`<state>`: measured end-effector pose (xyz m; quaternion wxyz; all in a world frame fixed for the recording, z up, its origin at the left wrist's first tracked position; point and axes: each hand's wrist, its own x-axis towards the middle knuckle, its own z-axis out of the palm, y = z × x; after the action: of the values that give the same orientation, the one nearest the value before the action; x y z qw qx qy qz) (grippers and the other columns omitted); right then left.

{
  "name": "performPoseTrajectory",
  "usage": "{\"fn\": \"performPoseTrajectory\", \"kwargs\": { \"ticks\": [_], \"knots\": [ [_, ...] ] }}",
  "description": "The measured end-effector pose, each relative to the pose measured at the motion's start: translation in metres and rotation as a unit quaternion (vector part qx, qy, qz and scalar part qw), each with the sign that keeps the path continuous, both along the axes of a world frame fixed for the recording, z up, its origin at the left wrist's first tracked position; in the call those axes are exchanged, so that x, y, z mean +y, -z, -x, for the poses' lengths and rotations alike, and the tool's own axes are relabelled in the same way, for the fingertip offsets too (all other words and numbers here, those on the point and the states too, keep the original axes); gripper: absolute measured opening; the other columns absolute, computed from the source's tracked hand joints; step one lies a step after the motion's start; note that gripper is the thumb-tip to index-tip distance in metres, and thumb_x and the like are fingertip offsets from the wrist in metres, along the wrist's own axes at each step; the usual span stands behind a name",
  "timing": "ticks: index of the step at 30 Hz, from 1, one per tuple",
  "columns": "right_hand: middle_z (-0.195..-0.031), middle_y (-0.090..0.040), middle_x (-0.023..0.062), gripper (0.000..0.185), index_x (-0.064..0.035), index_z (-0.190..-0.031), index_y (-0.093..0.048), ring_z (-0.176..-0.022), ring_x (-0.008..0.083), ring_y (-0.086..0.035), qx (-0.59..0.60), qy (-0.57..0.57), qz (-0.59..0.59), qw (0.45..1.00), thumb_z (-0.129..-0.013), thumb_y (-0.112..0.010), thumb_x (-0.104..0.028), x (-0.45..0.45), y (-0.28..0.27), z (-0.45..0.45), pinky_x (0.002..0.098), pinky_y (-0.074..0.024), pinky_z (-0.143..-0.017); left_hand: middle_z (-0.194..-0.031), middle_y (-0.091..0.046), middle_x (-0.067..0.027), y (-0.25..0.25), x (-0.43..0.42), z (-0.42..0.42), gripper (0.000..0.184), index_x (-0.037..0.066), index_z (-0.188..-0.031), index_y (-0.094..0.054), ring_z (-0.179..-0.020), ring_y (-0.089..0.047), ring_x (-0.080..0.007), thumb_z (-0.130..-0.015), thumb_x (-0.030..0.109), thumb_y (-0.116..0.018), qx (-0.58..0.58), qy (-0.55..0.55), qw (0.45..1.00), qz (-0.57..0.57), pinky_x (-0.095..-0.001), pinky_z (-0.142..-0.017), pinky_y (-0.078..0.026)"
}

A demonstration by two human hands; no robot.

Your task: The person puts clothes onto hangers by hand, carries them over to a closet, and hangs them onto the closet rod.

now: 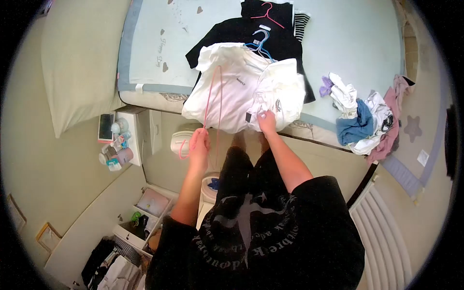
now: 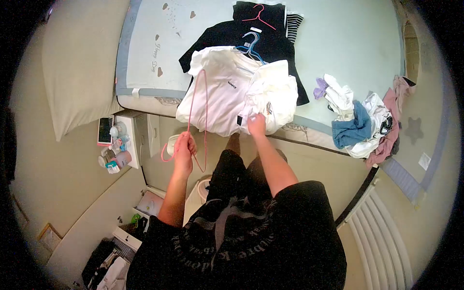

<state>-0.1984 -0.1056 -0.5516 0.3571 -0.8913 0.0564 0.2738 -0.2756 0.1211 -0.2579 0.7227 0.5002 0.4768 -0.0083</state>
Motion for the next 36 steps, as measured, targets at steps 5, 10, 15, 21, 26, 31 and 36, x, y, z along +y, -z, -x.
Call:
{"fn": "performPoseTrajectory", "kwargs": {
  "ticks": [5, 10, 15, 21, 26, 31, 36],
  "knots": [
    [-0.100, -0.073, 0.0070, 0.025, 0.0032, -0.108, -0.073, -0.082, 0.0131, -0.065, 0.168, 0.261, -0.240, 0.920, -0.085, -0.077, -0.007, -0.025, -0.108, -0.028, 0.0257, -0.0500, -0.073, -0.079, -0.055, 0.0017, 0.026, -0.009, -0.009, 0.014, 0.014, -0.102, -0.047, -0.065, -0.046, -0.0085, -0.103, 0.025, -0.054, -0.002, 0.118, 0.991, -0.056, -0.0242, -0.057, -0.037],
    [-0.105, -0.070, 0.0054, 0.032, 0.0012, -0.122, -0.066, -0.084, 0.0096, -0.062, 0.190, 0.289, -0.468, 0.813, -0.090, -0.069, 0.001, -0.054, -0.194, -0.046, 0.0223, -0.0472, -0.071, -0.125, -0.061, -0.0119, 0.039, -0.038, -0.043, 0.029, 0.012, -0.106, -0.043, -0.110, -0.058, -0.0176, -0.094, 0.020, -0.068, -0.059, 0.249, 0.959, -0.125, -0.0324, -0.078, -0.048],
    [-0.121, -0.066, 0.0102, 0.034, 0.0051, -0.126, -0.062, -0.110, 0.0161, -0.062, 0.190, 0.193, -0.568, 0.778, -0.092, -0.058, 0.004, -0.065, -0.313, -0.060, 0.0296, -0.0473, -0.096, -0.123, -0.058, -0.0187, 0.035, -0.078, -0.087, 0.042, 0.006, -0.109, -0.042, -0.113, -0.057, -0.0279, -0.084, 0.015, -0.076, -0.149, 0.313, 0.916, -0.199, -0.0399, -0.097, -0.045],
    [-0.119, -0.066, 0.0157, 0.033, 0.0089, -0.119, -0.061, -0.111, 0.0230, -0.065, 0.185, 0.160, -0.648, 0.722, -0.088, -0.060, -0.005, -0.094, -0.379, -0.055, 0.0353, -0.0517, -0.098, -0.106, -0.057, -0.0224, 0.033, -0.118, -0.125, 0.038, 0.004, -0.110, -0.044, -0.103, -0.059, -0.0375, -0.084, 0.012, -0.069, -0.164, 0.331, 0.830, -0.417, -0.0431, -0.084, -0.047],
    [-0.111, -0.069, 0.0105, 0.036, 0.0051, -0.114, -0.064, -0.103, 0.0221, -0.066, 0.036, 0.156, -0.571, 0.805, -0.079, -0.067, -0.002, -0.131, -0.424, -0.057, 0.0308, -0.0499, -0.095, -0.091, -0.053, -0.0132, 0.026, -0.121, -0.137, 0.040, 0.006, -0.106, -0.045, -0.099, -0.058, -0.0272, -0.079, 0.011, -0.075, -0.150, 0.275, 0.929, -0.200, -0.0398, -0.082, -0.048],
    [-0.106, -0.071, 0.0159, 0.054, -0.0150, -0.127, -0.062, -0.095, 0.0319, -0.069, -0.302, -0.085, -0.053, 0.948, -0.075, -0.072, -0.005, -0.148, -0.438, -0.070, 0.0387, -0.0547, -0.079, -0.095, -0.048, -0.0024, -0.045, -0.104, -0.140, 0.038, 0.010, -0.097, -0.043, -0.093, -0.049, -0.0128, -0.078, -0.002, -0.074, -0.264, 0.285, 0.883, -0.264, -0.0268, -0.082, -0.043],
    [-0.103, -0.067, 0.0133, 0.047, -0.0156, -0.120, -0.067, -0.095, 0.0342, -0.065, -0.256, -0.078, 0.064, 0.961, -0.075, -0.078, -0.019, -0.156, -0.388, -0.075, 0.0442, -0.0527, -0.080, -0.095, -0.053, -0.0011, -0.150, -0.114, -0.140, 0.042, 0.012, -0.097, -0.040, -0.086, -0.051, -0.0091, -0.076, -0.008, -0.070, -0.340, 0.328, 0.876, -0.097, -0.0237, -0.078, -0.043]
  ]
}}
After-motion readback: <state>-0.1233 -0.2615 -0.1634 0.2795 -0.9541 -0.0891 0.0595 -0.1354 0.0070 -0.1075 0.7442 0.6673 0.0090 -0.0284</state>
